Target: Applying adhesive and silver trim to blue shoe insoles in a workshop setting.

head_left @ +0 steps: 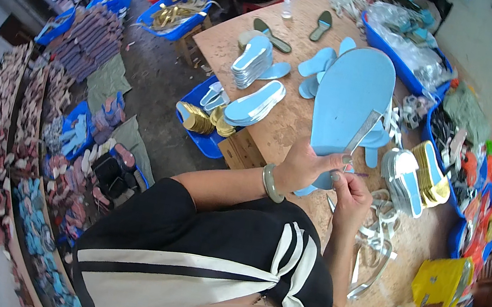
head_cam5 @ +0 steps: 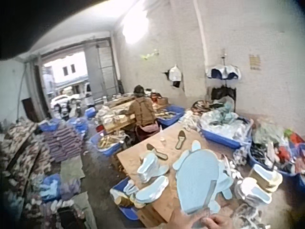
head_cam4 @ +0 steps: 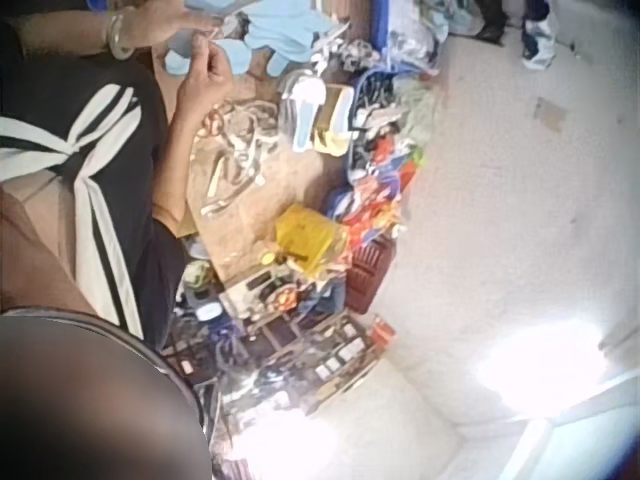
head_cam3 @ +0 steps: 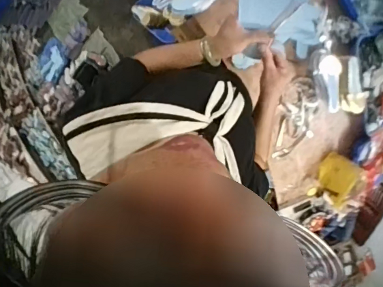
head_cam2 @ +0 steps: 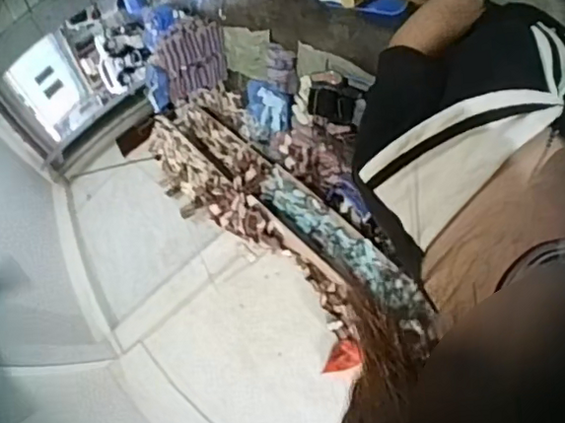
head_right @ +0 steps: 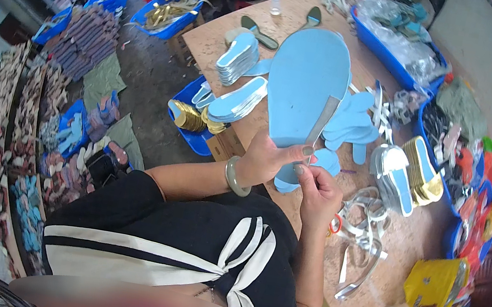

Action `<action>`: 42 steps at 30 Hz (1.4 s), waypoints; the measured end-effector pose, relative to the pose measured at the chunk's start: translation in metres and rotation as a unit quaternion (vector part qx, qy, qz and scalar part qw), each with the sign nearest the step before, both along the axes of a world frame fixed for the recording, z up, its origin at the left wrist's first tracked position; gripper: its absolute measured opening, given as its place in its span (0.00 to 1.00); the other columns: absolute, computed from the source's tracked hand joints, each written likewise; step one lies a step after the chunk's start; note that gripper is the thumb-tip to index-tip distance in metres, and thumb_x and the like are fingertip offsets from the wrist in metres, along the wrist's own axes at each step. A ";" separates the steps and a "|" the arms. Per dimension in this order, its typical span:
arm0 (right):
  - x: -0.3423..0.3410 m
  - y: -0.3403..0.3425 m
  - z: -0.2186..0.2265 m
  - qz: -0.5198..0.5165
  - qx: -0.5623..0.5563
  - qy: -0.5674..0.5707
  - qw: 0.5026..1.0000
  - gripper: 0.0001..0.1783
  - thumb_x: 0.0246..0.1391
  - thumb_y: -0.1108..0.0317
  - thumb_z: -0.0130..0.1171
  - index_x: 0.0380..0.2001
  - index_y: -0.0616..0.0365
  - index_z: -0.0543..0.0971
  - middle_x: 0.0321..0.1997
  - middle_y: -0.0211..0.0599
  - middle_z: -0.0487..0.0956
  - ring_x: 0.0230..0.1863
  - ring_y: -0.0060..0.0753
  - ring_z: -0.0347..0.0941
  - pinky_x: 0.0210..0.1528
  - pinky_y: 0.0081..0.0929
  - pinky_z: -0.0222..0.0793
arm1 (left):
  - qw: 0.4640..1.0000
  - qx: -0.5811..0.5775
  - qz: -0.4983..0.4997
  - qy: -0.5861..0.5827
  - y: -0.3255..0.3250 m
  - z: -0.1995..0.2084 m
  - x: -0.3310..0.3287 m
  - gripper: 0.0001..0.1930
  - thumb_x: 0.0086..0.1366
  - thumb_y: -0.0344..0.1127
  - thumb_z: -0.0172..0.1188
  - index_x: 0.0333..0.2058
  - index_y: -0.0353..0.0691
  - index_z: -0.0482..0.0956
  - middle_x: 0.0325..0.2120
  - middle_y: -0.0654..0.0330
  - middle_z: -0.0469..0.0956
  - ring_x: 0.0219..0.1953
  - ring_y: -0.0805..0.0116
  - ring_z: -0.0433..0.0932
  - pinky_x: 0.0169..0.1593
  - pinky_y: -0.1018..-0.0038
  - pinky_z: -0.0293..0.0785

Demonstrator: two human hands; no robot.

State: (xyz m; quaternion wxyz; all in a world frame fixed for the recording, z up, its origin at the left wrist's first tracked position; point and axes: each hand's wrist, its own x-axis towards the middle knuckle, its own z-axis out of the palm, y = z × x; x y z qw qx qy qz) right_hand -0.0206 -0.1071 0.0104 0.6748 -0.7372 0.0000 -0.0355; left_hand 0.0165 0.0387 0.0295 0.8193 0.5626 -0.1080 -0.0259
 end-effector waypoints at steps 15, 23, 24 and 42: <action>0.035 -0.015 0.042 0.125 -0.375 -0.275 0.876 0.04 0.40 0.71 0.64 0.22 0.57 0.78 0.20 0.39 0.75 0.20 0.40 0.72 0.23 0.31 0.66 | 0.555 0.621 0.017 -0.553 0.052 0.044 0.033 0.30 0.51 0.45 0.64 0.49 0.32 0.70 0.53 0.45 0.68 0.56 0.52 0.67 0.58 0.57 0.62; 0.051 -0.002 0.047 0.165 -0.266 -0.133 0.940 0.09 0.44 0.68 0.66 0.29 0.59 0.83 0.26 0.38 0.81 0.23 0.26 0.74 0.27 0.21 0.67 | 0.678 0.629 -0.273 -0.264 0.039 0.012 0.058 0.13 0.55 0.39 0.55 0.27 0.31 0.77 0.22 0.43 0.76 0.29 0.44 0.77 0.33 0.55 0.71; 0.052 -0.006 0.044 0.183 -0.261 -0.156 0.935 0.09 0.46 0.68 0.65 0.31 0.60 0.83 0.25 0.36 0.81 0.22 0.23 0.73 0.26 0.20 0.67 | 0.679 0.635 -0.266 -0.256 0.039 0.010 0.058 0.13 0.55 0.39 0.55 0.27 0.31 0.77 0.22 0.43 0.76 0.29 0.44 0.77 0.33 0.55 0.71; 0.035 -0.045 0.060 0.060 0.228 -0.118 0.964 0.07 0.52 0.74 0.59 0.35 0.55 0.73 0.23 0.28 0.77 0.20 0.11 0.65 0.19 0.09 0.52 | 0.927 0.170 -0.335 0.007 0.007 0.048 0.020 0.15 0.65 0.36 0.54 0.47 0.33 0.70 0.31 0.58 0.79 0.31 0.73 0.78 0.38 0.77 0.74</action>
